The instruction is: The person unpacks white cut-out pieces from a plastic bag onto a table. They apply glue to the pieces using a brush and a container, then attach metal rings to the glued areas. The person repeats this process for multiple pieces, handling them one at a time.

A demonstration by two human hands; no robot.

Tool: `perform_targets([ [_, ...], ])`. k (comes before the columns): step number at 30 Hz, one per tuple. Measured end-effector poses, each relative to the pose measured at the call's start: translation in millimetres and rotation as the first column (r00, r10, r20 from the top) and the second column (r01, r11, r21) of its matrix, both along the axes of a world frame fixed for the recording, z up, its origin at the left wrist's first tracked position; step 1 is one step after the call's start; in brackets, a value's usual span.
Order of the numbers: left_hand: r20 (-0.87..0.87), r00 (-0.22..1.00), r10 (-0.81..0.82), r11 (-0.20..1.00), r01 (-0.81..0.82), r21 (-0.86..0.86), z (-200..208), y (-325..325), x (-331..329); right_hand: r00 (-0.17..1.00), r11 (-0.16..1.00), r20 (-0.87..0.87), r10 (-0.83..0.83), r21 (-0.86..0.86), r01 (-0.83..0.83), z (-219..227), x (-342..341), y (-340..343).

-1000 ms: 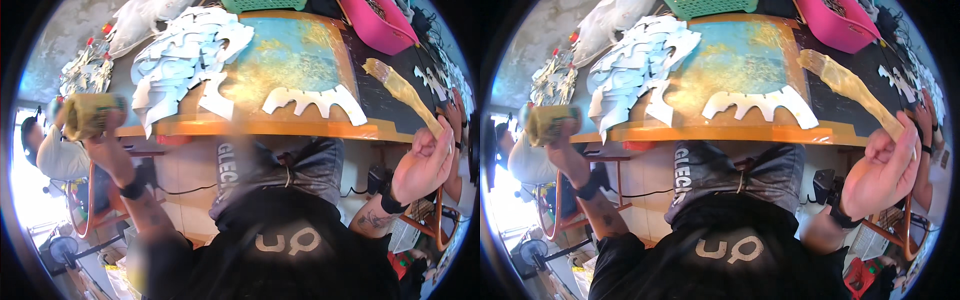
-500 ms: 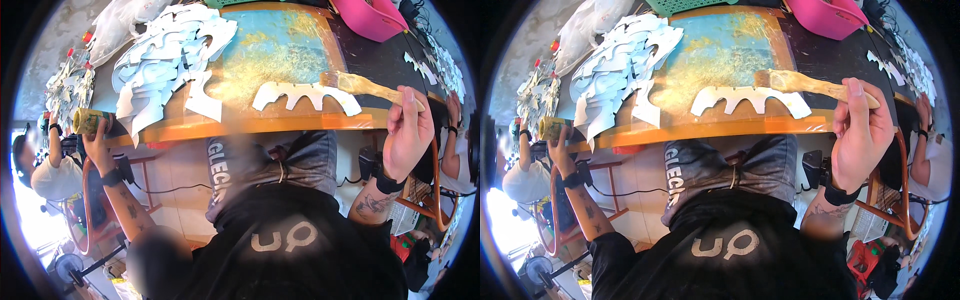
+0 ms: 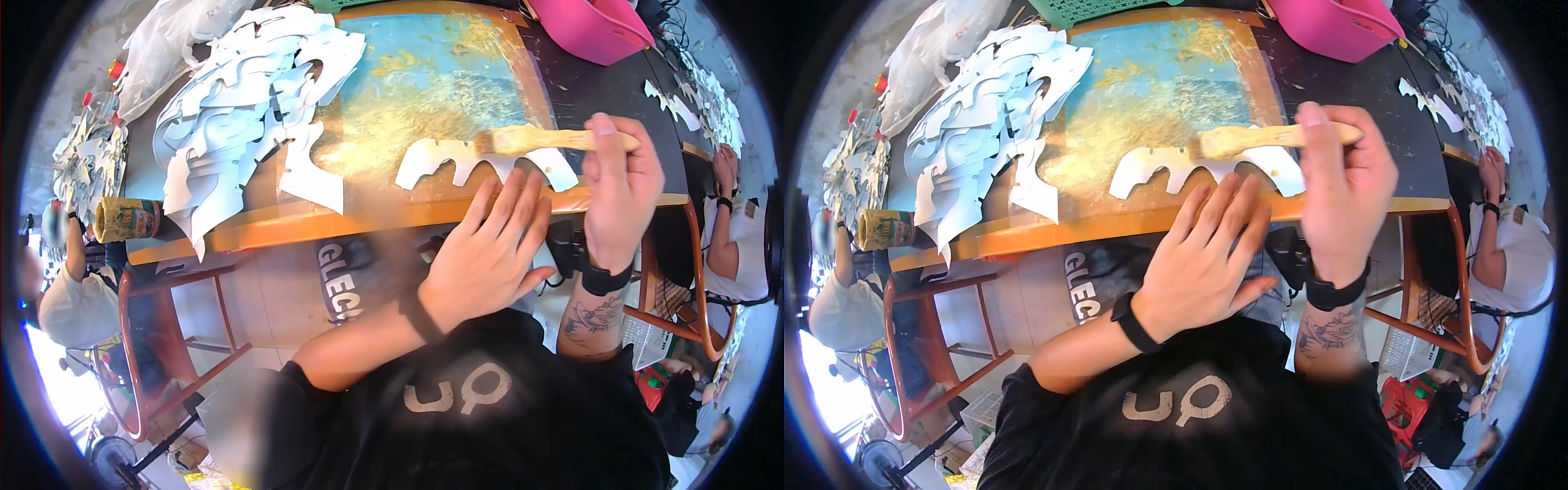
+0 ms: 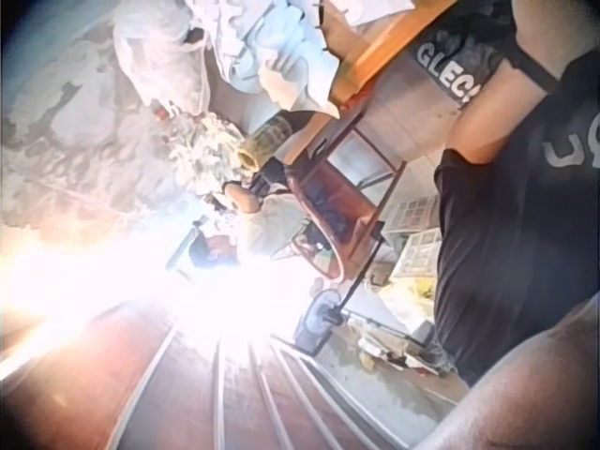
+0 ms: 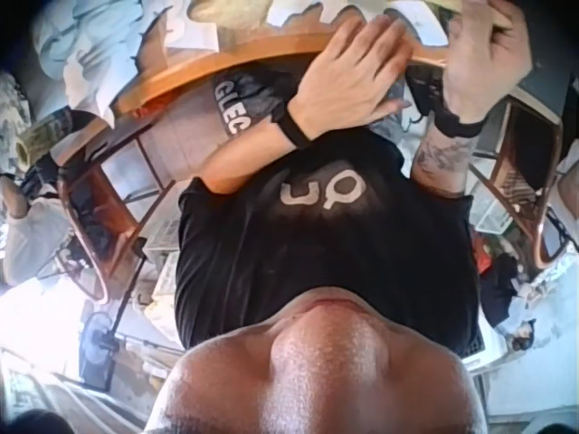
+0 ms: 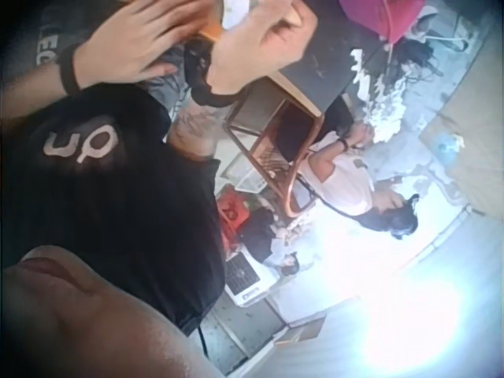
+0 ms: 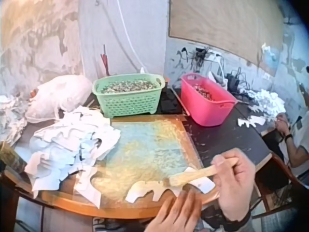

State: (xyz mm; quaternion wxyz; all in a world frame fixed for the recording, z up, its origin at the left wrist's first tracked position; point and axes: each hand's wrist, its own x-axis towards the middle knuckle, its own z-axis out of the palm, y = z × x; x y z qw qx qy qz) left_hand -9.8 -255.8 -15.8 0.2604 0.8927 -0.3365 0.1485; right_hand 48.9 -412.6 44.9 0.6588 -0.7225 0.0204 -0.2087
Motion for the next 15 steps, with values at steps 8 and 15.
perform_targets([
  [8,0.011,0.995,0.096,0.983,-0.096,0.155,-18.6,-19.2,1.2,0.95,0.814,0.247,-0.189,-0.502,0.293,4.4,7.7,-30.7],
  [15,0.027,0.989,0.148,0.979,-0.15,0.137,-12.0,-30.7,3.6,0.989,0.963,0.13,-0.063,-0.253,0.095,7.0,-4.8,-10.1],
])
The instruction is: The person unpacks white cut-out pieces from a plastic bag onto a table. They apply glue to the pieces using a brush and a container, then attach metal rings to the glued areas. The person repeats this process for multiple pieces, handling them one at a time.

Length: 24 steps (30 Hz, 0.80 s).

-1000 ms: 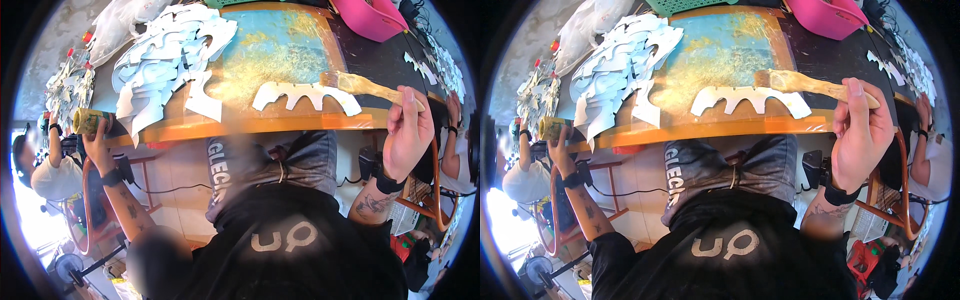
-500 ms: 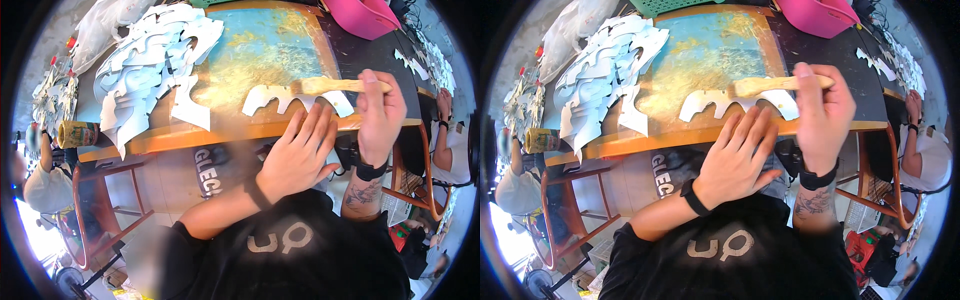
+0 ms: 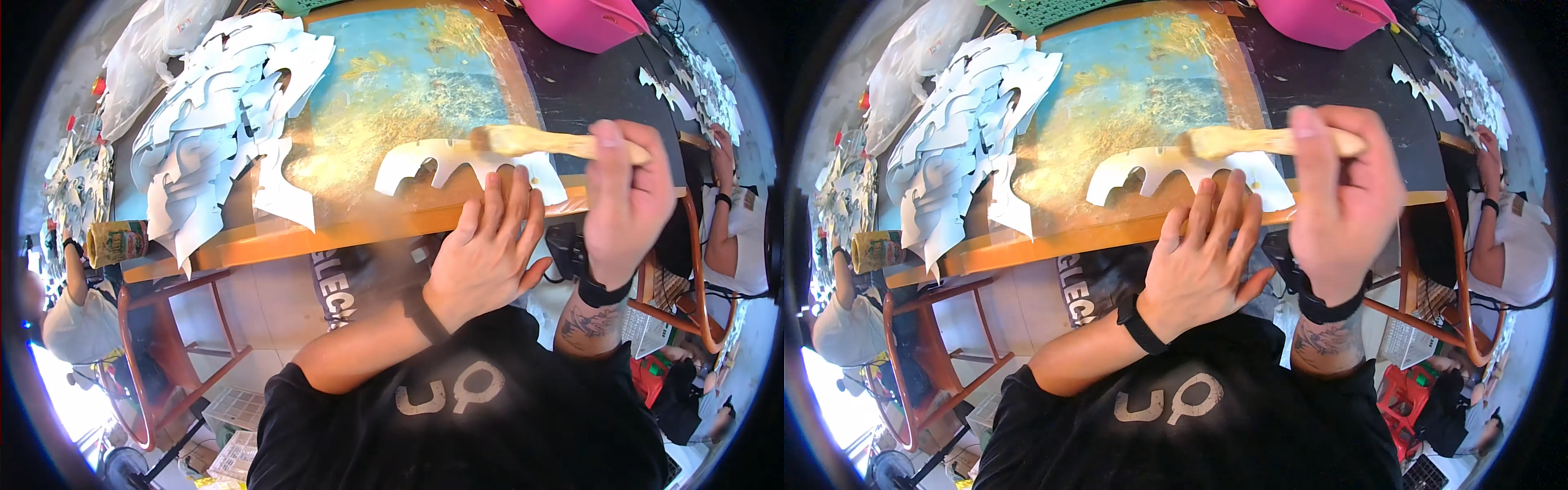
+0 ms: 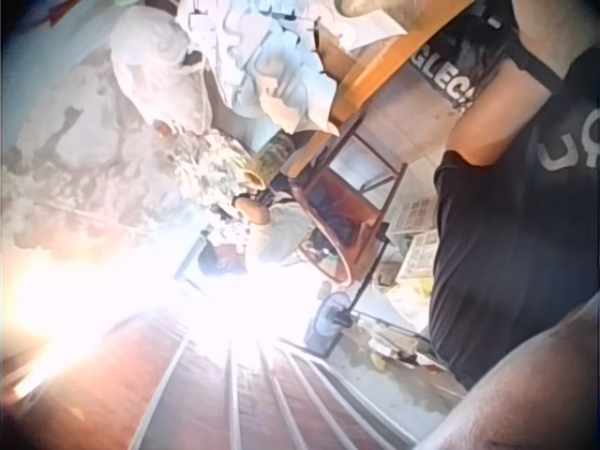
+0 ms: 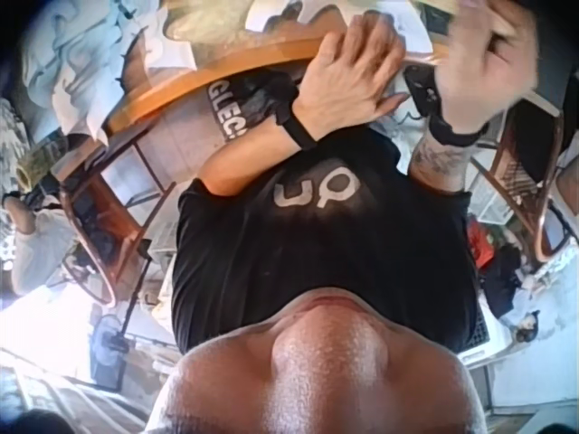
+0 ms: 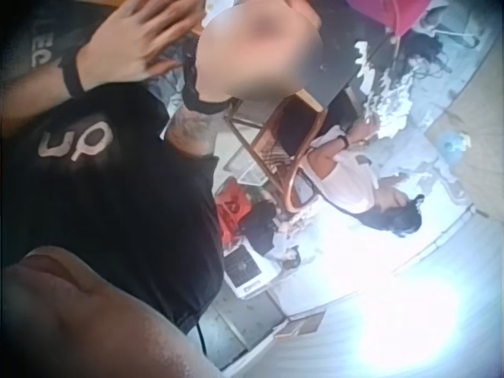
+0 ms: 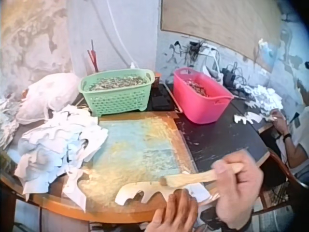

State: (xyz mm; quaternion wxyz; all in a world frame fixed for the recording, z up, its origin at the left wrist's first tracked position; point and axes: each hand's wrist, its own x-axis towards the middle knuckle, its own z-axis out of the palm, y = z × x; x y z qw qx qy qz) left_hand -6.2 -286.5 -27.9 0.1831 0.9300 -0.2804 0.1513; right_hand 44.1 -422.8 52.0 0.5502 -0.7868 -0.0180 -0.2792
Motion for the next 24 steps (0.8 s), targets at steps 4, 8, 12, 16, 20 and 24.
perform_targets([
  [4,0.075,0.997,0.015,0.988,-0.026,0.153,-3.6,-9.6,7.8,0.995,0.987,-0.097,-0.004,-0.158,-0.011,-7.0,6.2,-19.2],
  [8,0.053,0.998,0.026,0.989,-0.033,0.146,2.1,-8.9,8.6,0.99,0.967,-0.012,-0.143,-0.217,0.137,2.0,7.5,-40.7],
  [12,0.039,0.999,0.029,0.981,-0.035,0.189,2.2,-10.4,6.6,0.994,0.995,-0.105,0.038,-0.092,-0.048,3.6,2.2,-23.9],
  [16,0.058,0.998,0.029,0.978,-0.04,0.206,1.8,-11.1,6.9,0.996,0.958,-0.079,-0.031,-0.288,0.007,-2.4,11.6,-33.2],
  [20,0.04,0.999,0.03,0.981,-0.037,0.191,1.5,-11.4,6.5,0.992,0.975,0.045,-0.115,-0.184,0.121,4.5,10.4,-40.6],
  [24,0.052,0.999,0.006,0.979,-0.017,0.204,0.3,-11.2,7.2,0.998,0.978,0.011,0.062,-0.202,-0.058,-6.4,6.2,-28.1],
])
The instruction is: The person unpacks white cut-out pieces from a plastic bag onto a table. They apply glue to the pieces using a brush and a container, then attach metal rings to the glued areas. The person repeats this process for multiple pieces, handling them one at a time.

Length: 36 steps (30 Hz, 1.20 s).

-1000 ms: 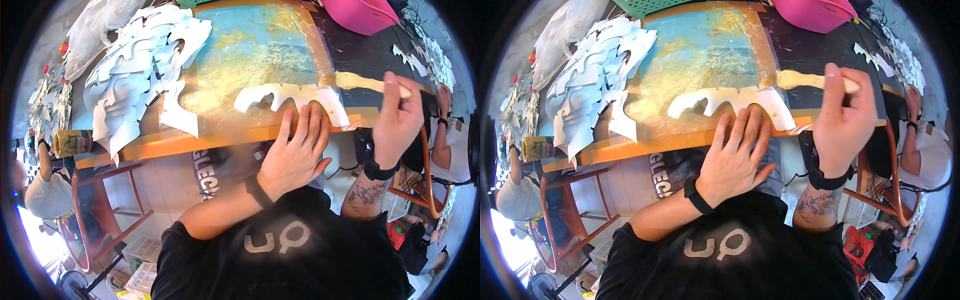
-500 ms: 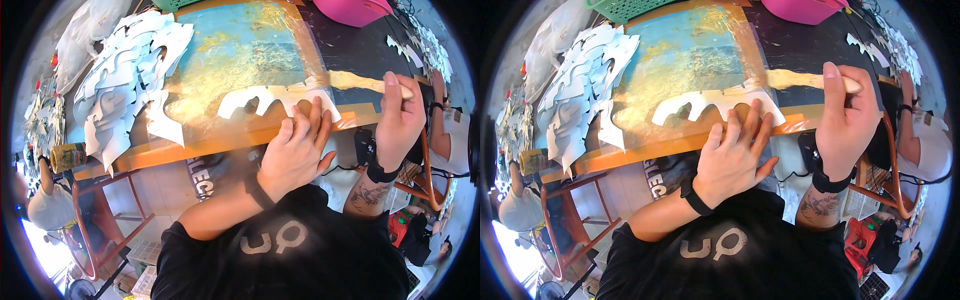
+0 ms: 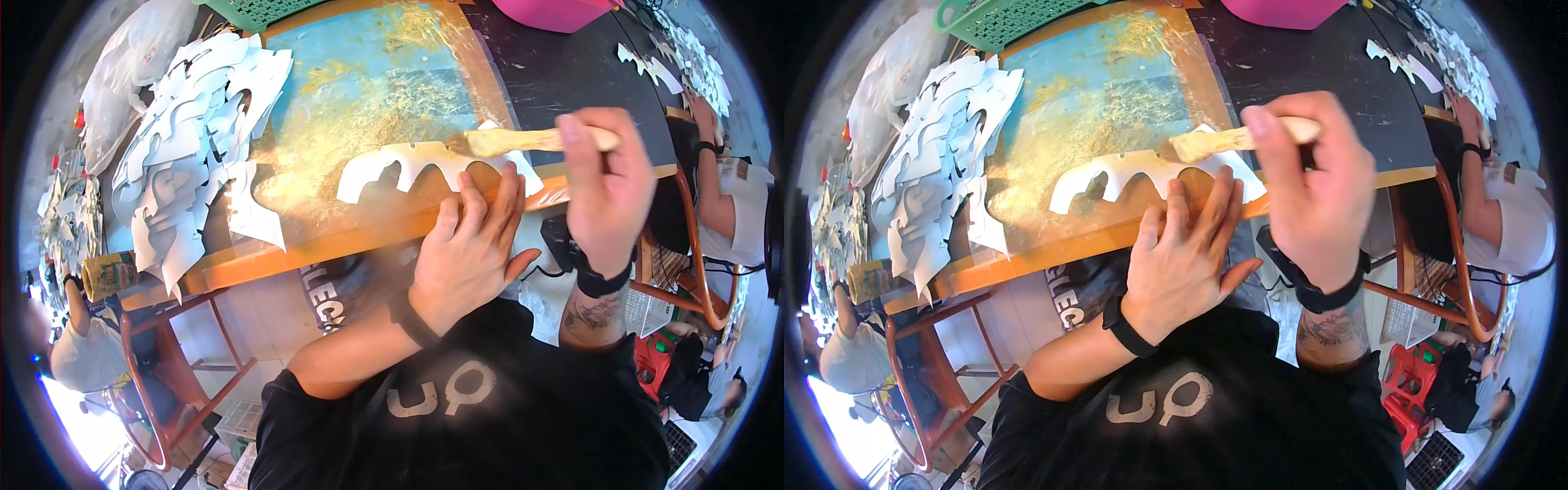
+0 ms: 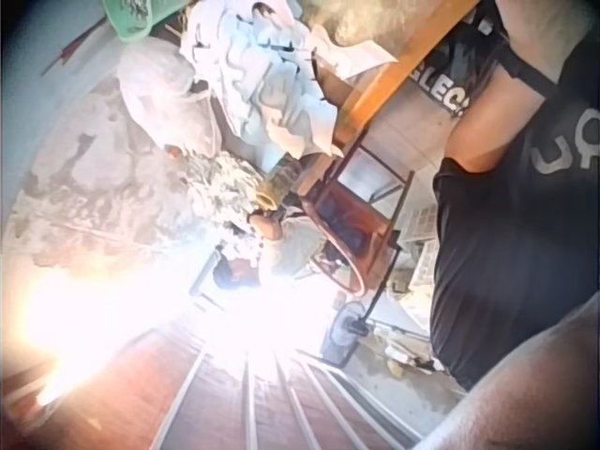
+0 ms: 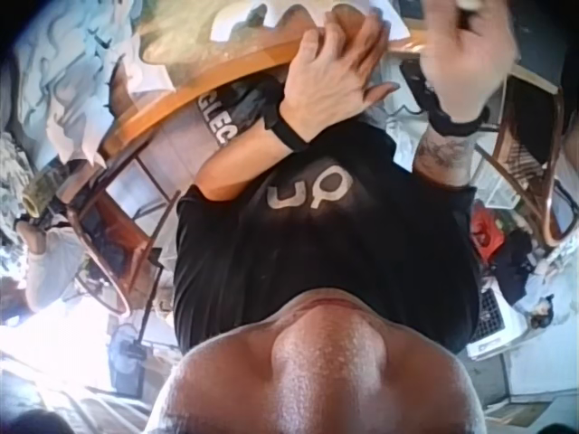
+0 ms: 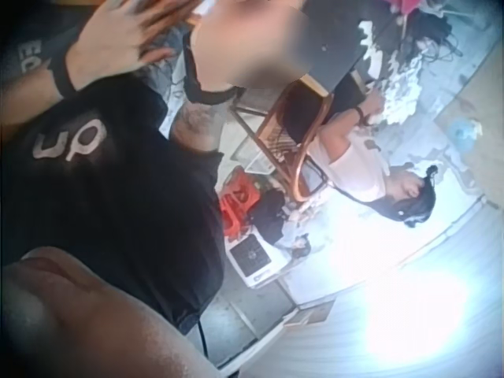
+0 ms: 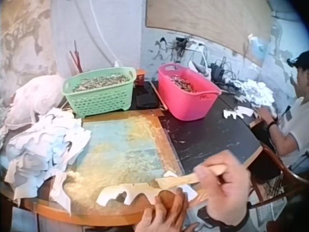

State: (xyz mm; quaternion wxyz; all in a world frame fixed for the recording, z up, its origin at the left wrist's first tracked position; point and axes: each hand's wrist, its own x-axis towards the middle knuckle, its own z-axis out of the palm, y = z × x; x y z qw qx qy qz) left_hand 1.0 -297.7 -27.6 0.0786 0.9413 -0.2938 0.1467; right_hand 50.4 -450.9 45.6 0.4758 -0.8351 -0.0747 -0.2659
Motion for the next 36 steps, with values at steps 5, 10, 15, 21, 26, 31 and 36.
perform_targets([
  [5,-0.009,1.0,-0.007,1.0,0.007,0.023,1.7,3.2,-1.4,0.981,0.97,0.031,-0.193,-0.142,0.195,5.1,4.2,-33.0],
  [10,-0.028,1.0,-0.004,0.999,0.002,-0.051,4.1,4.3,-0.4,0.941,0.939,0.156,-0.301,0.223,0.263,24.9,-5.9,-45.7],
  [15,-0.1,0.995,-0.026,0.98,0.006,-0.199,13.2,7.9,3.2,0.953,0.902,0.151,-0.264,0.389,0.188,29.3,-14.4,-39.7],
  [21,-0.076,0.993,-0.096,0.895,0.053,-0.442,17.5,32.2,9.9,0.958,0.915,0.175,-0.228,0.374,0.149,30.8,-20.8,-51.2],
  [26,-0.022,0.996,-0.088,0.938,0.076,-0.337,16.3,35.7,4.6,0.998,0.961,-0.059,-0.033,0.274,0.048,11.9,-17.8,-15.3],
  [31,-0.039,0.999,-0.03,0.948,0.016,-0.317,11.0,29.9,-0.3,0.998,0.994,-0.008,-0.061,-0.095,0.06,-7.2,-1.3,-8.2],
  [36,0.017,0.999,-0.034,0.939,0.038,-0.342,10.8,28.1,3.0,0.952,0.939,0.066,-0.3,-0.158,0.306,10.5,-2.4,-40.5],
])
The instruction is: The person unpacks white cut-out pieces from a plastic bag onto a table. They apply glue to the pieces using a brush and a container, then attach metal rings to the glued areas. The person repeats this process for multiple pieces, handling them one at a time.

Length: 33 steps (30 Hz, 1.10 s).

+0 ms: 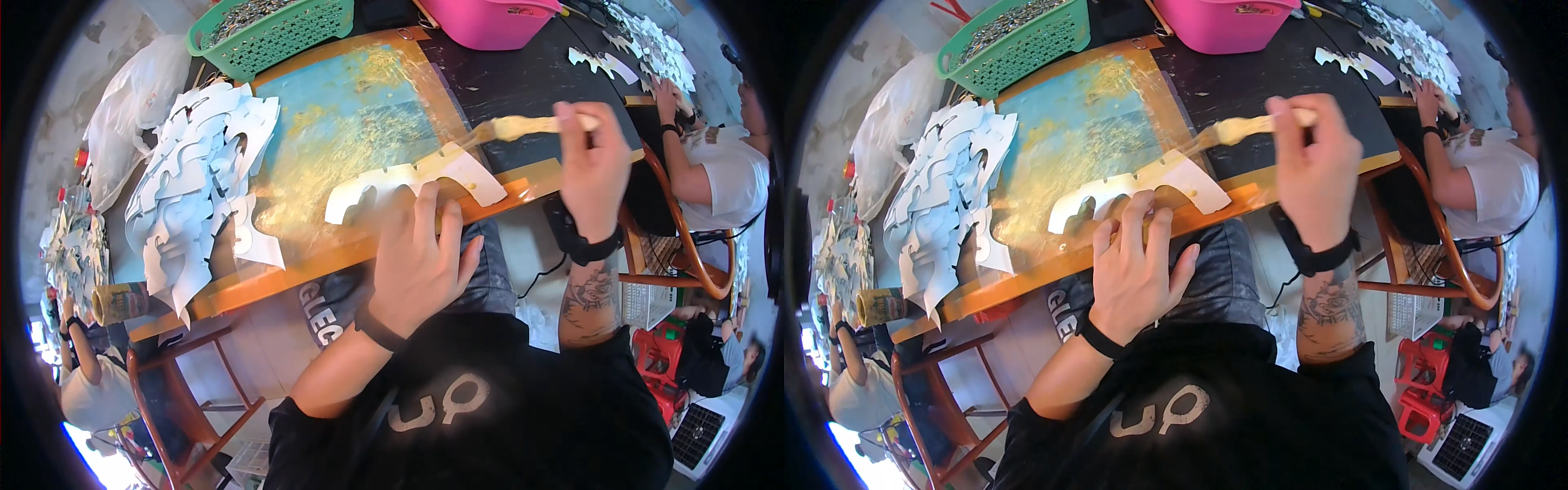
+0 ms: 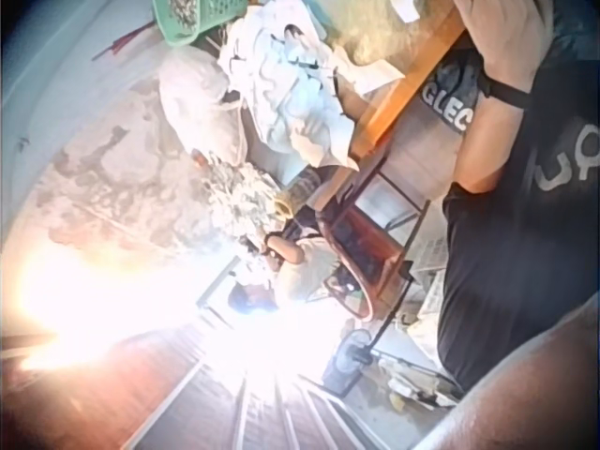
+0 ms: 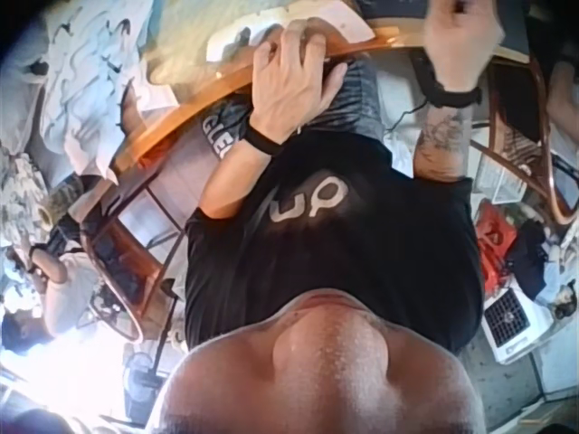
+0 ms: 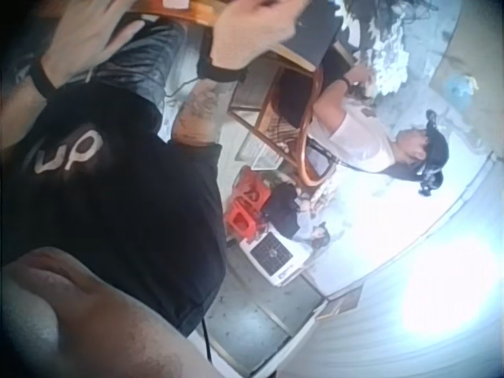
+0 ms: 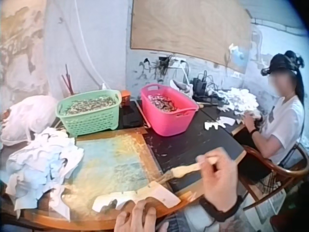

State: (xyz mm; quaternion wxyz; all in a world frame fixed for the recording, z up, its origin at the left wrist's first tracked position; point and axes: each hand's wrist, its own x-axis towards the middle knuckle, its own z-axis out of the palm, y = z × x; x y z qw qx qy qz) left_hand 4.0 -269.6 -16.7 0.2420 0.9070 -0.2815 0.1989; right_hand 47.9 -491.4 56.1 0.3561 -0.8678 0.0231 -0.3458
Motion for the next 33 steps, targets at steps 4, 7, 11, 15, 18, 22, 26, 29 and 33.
perform_targets([
  [4,0.004,1.0,-0.006,1.0,0.006,0.014,0.4,0.8,-2.2,0.99,0.936,0.119,0.069,0.336,-0.106,19.7,-12.5,14.3],
  [7,0.018,1.0,-0.007,1.0,0.007,0.017,-1.0,-0.7,-1.8,0.971,0.969,0.041,0.237,0.068,-0.239,3.3,-12.3,38.0],
  [11,0.003,1.0,-0.013,1.0,0.013,0.014,1.6,0.0,-2.6,0.985,0.991,-0.107,0.135,0.033,-0.132,-4.9,-6.0,27.6],
  [15,0.009,1.0,-0.005,1.0,0.005,0.026,-0.2,-0.4,-3.5,0.999,0.999,0.02,0.043,-0.003,-0.043,-4.4,-3.3,3.6],
  [18,0.025,1.0,0.003,1.0,-0.004,0.024,-2.1,-0.3,-3.8,0.964,0.982,0.256,-0.066,0.187,0.018,11.9,-6.5,-6.3],
  [22,0.047,0.999,-0.003,1.0,0.003,0.019,-4.8,-1.5,-2.6,0.983,0.955,0.155,0.102,0.26,-0.14,20.8,-22.9,15.4],
  [26,0.048,0.999,0.001,1.0,-0.002,0.025,-3.6,-3.2,-2.4,0.966,0.965,-0.045,0.253,0.075,-0.25,-7.7,-13.5,38.2],
  [29,0.037,0.999,-0.003,1.0,0.002,0.021,-2.0,-2.7,-2.1,0.982,0.984,-0.064,0.176,0.044,-0.173,-13.3,-6.5,24.3],
  [33,0.056,0.998,-0.012,1.0,0.011,0.011,-4.5,-1.6,-1.3,0.996,0.992,0.057,0.074,0.101,-0.079,-7.4,-4.8,6.0],
])
